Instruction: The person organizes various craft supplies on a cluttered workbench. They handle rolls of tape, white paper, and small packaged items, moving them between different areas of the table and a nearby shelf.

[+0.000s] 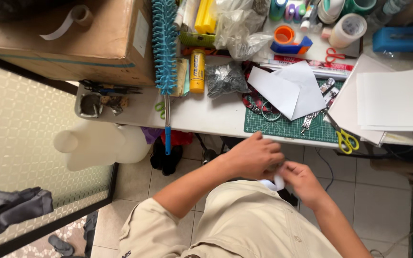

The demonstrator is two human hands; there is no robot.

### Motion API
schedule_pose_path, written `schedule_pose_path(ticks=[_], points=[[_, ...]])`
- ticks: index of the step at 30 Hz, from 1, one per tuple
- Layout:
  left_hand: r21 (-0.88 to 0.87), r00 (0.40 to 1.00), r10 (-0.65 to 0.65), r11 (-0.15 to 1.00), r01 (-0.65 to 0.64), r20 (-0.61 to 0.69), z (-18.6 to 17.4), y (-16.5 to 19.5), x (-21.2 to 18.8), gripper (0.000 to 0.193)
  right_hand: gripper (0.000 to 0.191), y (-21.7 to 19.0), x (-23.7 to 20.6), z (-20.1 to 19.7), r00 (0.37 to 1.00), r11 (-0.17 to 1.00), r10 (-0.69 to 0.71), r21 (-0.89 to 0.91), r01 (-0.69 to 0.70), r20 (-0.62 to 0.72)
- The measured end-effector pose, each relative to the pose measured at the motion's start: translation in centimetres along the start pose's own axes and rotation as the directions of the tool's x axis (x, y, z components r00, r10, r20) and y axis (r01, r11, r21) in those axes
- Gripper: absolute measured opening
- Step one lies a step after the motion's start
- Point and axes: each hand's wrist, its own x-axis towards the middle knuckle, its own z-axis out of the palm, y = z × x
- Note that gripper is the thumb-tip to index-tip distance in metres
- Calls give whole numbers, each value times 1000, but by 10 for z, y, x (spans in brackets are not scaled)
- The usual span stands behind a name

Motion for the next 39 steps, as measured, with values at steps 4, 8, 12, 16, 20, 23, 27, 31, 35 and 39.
schedule_pose_path(ticks=[4,8,12,16,20,23,27,31,35,39], points=[[83,976,129,990,-116,-178,1,-17,10,36,26,8,11,13,976,898,68,440,30,-205],[296,866,351,921,-252,-355,18,-21,2,36,17,21,18,6,938,836,-36,504,218,-345],[187,833,284,957,-221,-474,53,-39,-21,31,19,22,25,-38,800,788,26,504,353,-599],[-211,700,-521,849,485,-489,90,-113,-35,51,18,8,18,-68,811,781,-152,434,449,-564],[-223,483,-875,476,851,-26,125,-175,-71,55,26,-2,32,-30,871,875,-238,295,384,-430],[-221,465,-863,501,837,-195,135,-192,-82,68,22,-12,53,7,930,932,-171,252,260,-325],[-175,466,-634,688,704,-618,83,-225,-88,55,25,-24,65,32,973,972,-86,196,130,-216],[17,181,-183,656,755,-966,-65,-294,-134,10,31,-32,69,38,987,989,-33,140,55,-155],[-168,32,-421,431,887,-907,-186,-345,-187,31,33,-24,79,53,992,1000,-5,20,8,-128],[262,284,-203,129,956,-937,-220,-360,-208,46,27,-7,87,65,999,991,-37,-131,33,-31]])
